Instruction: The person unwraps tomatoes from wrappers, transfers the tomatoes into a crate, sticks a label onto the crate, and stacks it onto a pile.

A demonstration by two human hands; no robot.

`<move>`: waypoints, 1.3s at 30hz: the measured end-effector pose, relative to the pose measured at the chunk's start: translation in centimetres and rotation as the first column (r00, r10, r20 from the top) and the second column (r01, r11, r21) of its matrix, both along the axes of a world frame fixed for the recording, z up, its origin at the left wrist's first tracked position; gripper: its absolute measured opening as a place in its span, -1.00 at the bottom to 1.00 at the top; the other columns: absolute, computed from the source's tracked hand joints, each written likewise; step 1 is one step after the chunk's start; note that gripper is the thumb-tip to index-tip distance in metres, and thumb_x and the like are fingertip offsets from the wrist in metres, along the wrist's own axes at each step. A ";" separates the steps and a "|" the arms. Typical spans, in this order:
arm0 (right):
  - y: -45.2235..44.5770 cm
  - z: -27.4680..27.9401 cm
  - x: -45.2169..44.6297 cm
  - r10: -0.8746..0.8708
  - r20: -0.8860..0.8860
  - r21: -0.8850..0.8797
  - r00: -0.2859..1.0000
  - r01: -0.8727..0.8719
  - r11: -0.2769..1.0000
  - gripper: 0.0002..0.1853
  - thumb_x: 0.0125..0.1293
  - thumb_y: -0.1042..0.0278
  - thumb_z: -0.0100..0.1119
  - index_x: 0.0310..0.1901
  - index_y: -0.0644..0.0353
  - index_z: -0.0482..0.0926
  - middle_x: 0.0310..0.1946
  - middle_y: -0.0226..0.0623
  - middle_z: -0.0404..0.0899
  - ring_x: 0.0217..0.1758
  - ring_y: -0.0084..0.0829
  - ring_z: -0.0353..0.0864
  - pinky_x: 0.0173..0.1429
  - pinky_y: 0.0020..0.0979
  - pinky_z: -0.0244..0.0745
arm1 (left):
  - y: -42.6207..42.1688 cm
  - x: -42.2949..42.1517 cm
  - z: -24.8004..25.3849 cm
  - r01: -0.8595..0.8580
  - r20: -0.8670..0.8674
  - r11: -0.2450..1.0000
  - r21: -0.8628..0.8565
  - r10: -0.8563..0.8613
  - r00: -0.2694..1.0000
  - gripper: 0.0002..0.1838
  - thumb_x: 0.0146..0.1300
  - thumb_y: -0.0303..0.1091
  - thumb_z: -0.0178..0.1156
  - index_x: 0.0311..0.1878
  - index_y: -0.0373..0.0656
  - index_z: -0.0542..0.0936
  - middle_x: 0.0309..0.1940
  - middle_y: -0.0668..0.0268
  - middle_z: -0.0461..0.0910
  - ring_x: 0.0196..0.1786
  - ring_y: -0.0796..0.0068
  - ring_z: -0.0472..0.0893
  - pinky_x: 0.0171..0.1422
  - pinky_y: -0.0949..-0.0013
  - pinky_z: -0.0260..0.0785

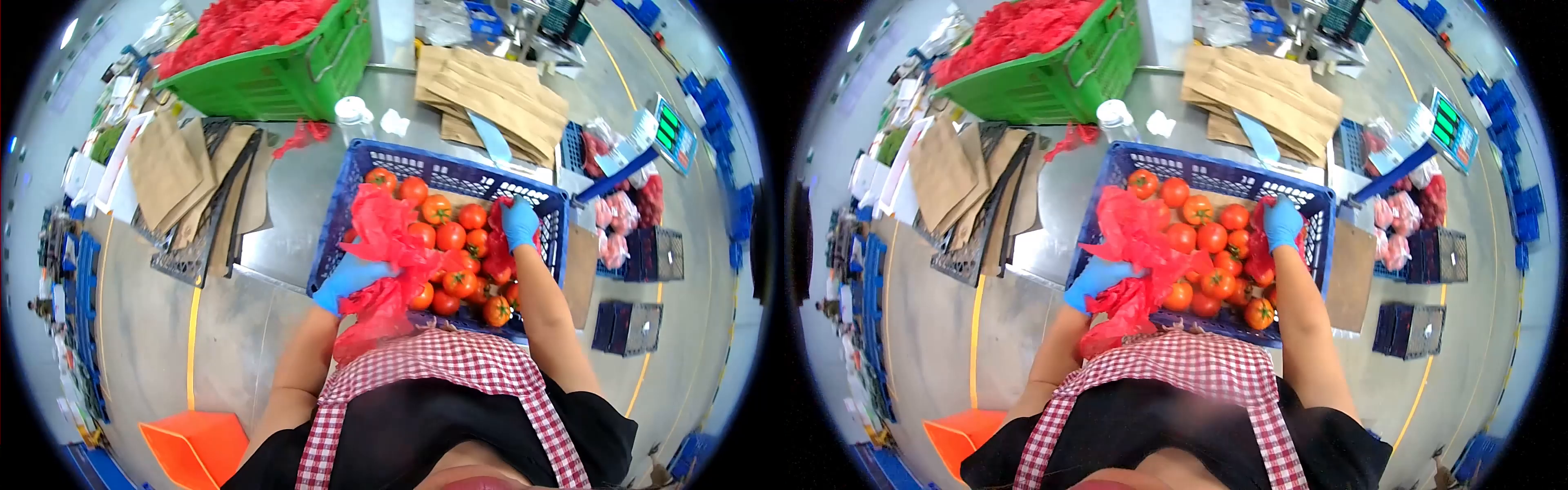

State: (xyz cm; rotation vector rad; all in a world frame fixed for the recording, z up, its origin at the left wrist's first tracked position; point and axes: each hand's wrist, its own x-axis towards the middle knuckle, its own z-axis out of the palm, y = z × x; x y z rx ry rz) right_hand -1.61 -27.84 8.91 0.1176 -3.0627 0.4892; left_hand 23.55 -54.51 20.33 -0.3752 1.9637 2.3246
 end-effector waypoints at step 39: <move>-12.6 15.7 14.7 0.631 -0.231 -0.761 0.740 -0.542 0.357 -0.31 0.11 0.25 0.26 0.30 0.10 0.25 0.23 -0.07 0.28 0.33 -0.13 0.23 0.39 -0.18 0.09 | -5.8 1.7 4.8 -0.373 -0.017 0.875 0.308 0.397 0.918 -0.52 0.37 -0.24 -0.05 0.31 -0.18 0.27 0.22 0.27 0.36 0.22 0.35 0.39 0.31 0.25 0.26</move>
